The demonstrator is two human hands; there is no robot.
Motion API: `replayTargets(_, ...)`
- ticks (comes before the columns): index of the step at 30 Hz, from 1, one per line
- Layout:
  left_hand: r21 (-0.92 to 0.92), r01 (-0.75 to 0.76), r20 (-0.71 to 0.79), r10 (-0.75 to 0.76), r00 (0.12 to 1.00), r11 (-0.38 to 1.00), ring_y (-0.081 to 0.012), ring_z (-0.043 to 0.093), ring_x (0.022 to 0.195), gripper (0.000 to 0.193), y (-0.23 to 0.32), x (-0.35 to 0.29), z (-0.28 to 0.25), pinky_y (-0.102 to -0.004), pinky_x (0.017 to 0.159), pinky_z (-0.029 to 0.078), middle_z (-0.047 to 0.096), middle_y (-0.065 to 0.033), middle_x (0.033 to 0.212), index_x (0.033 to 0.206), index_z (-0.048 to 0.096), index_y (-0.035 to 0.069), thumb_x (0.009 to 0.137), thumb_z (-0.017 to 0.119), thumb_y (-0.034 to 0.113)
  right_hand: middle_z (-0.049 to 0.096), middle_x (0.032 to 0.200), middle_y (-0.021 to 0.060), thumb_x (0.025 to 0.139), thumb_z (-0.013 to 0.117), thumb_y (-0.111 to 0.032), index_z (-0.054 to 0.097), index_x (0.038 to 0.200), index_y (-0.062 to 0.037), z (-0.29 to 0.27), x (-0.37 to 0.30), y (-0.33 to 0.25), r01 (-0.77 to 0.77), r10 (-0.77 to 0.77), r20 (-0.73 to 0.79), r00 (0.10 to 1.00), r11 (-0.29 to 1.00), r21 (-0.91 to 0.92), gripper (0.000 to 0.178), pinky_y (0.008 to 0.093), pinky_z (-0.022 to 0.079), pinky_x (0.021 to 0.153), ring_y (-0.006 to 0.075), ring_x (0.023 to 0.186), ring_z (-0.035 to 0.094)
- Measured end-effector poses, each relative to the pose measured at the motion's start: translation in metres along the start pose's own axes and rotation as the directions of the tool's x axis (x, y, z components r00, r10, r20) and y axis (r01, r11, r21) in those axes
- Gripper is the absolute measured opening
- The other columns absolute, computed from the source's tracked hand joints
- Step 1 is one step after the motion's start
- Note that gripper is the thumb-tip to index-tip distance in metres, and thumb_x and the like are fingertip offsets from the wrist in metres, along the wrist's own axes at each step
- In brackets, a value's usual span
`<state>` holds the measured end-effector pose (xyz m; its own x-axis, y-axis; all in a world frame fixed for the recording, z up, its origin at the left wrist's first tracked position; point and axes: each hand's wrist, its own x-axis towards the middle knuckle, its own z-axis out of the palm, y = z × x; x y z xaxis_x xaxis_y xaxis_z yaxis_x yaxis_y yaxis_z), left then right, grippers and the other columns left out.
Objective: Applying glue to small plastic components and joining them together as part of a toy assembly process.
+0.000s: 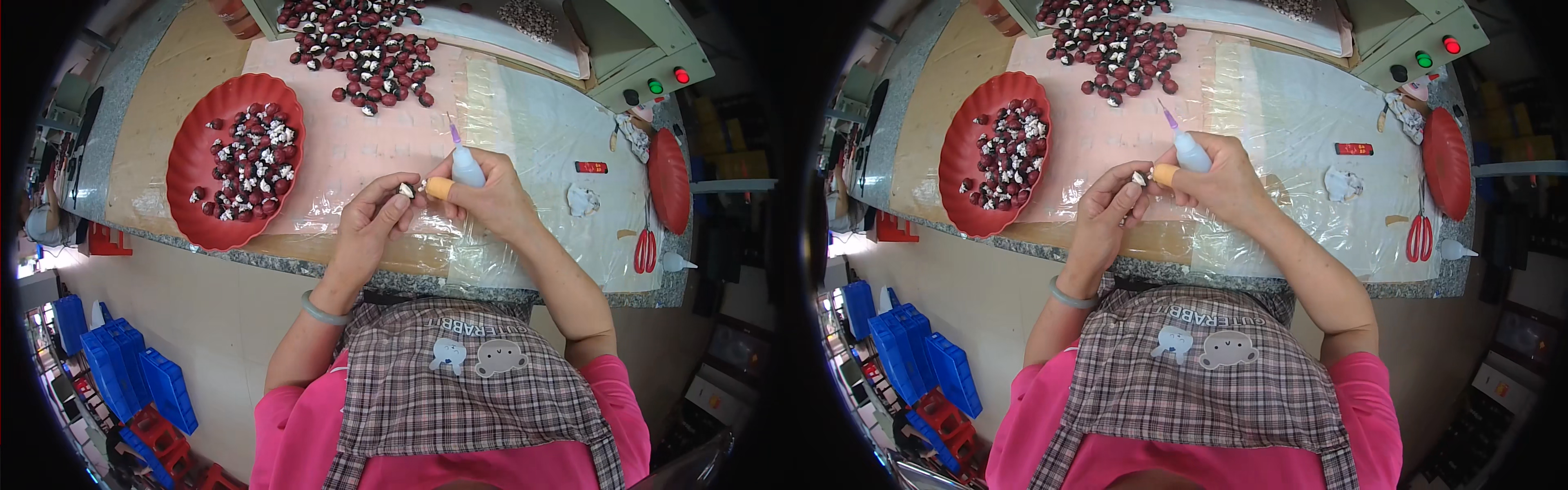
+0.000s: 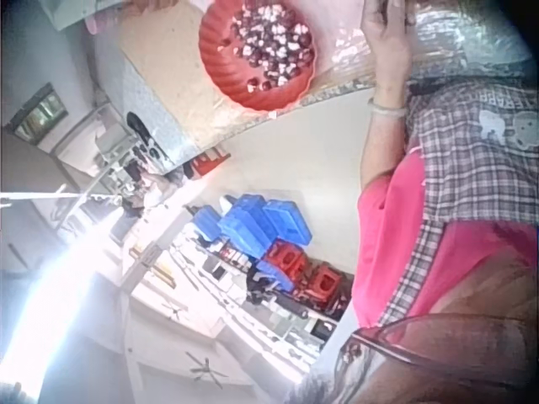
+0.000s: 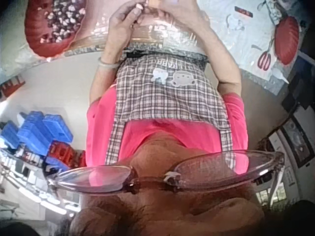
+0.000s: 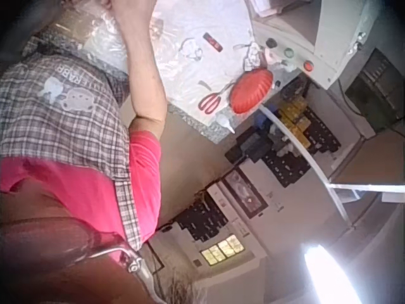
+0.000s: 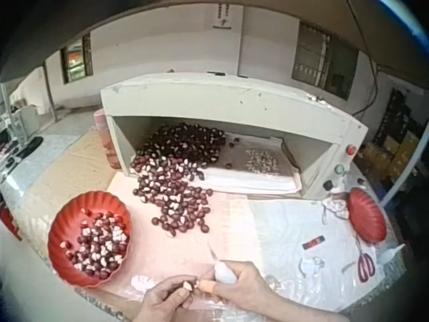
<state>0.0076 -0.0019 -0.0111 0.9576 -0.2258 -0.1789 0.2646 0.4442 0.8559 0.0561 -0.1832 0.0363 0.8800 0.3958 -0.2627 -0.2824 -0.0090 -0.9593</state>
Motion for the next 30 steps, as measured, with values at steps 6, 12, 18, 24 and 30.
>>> replayTargets(6,0.29,-0.067,-0.013,0.074,0.997,0.955,-0.0052,0.046,0.07,0.028,-0.004,-0.002,0.004,-0.0187,0.063,0.041,0.061,-0.0005,0.089,0.121,0.055,0.001,0.094,0.052,0.007,0.063,0.07,0.0035,0.082,0.065,-0.005,0.063,0.087,0.0008,0.002,-0.003,0.018,-0.003,0.004,-0.058,0.998,1.0,0.02,0.007,0.0194,0.044,0.048,0.0056,0.056,0.055)
replayTargets(12,0.432,-0.126,-0.002,0.14,0.99,0.893,-0.0069,0.049,0.072,0.028,0.0,0.0,0.01,-0.0212,0.066,0.044,0.06,-0.002,0.088,0.119,0.057,0.001,0.092,0.055,0.007,0.061,0.07,0.0019,0.083,0.065,-0.006,0.063,0.086,0.0001,0.005,-0.008,0.014,0.027,-0.032,-0.128,0.991,0.999,-0.037,0.008,0.0199,0.044,0.049,0.005,0.056,0.054)
replayTargets(18,0.681,-0.304,0.089,0.336,0.938,0.667,-0.0087,0.048,0.069,0.026,0.001,0.0,0.016,-0.0222,0.063,0.041,0.054,-0.0022,0.08,0.117,0.058,0.001,0.092,0.054,0.006,0.061,0.07,0.0012,0.083,0.066,-0.008,0.063,0.085,-0.0007,0.011,-0.014,0.024,0.038,-0.041,-0.172,0.984,0.999,-0.023,0.008,0.0196,0.043,0.049,0.0048,0.055,0.053)
replayTargets(24,0.764,-0.317,0.085,0.399,0.913,0.562,-0.0269,0.061,0.076,0.025,0.009,-0.007,0.025,-0.0341,0.067,0.048,0.058,-0.0143,0.087,0.111,0.057,0.001,0.087,0.054,-0.001,0.064,0.074,0.0017,0.084,0.067,-0.01,0.064,0.088,-0.0013,0.022,-0.021,0.041,0.138,-0.151,-0.249,0.957,0.988,-0.069,0.01,0.0182,0.041,0.05,0.0022,0.058,0.052)
replayTargets(30,0.884,-0.39,0.202,0.54,0.817,0.259,-0.0262,0.058,0.081,0.024,0.052,-0.008,0.002,-0.0315,0.074,0.046,0.059,-0.0137,0.091,0.107,0.058,0.0,0.085,0.052,-0.005,0.058,0.079,-0.0037,0.086,0.066,-0.009,0.065,0.103,-0.0049,0.011,-0.015,0.017,0.189,-0.198,-0.151,0.968,0.979,-0.073,0.018,0.0172,0.04,0.054,0.0008,0.062,0.048)
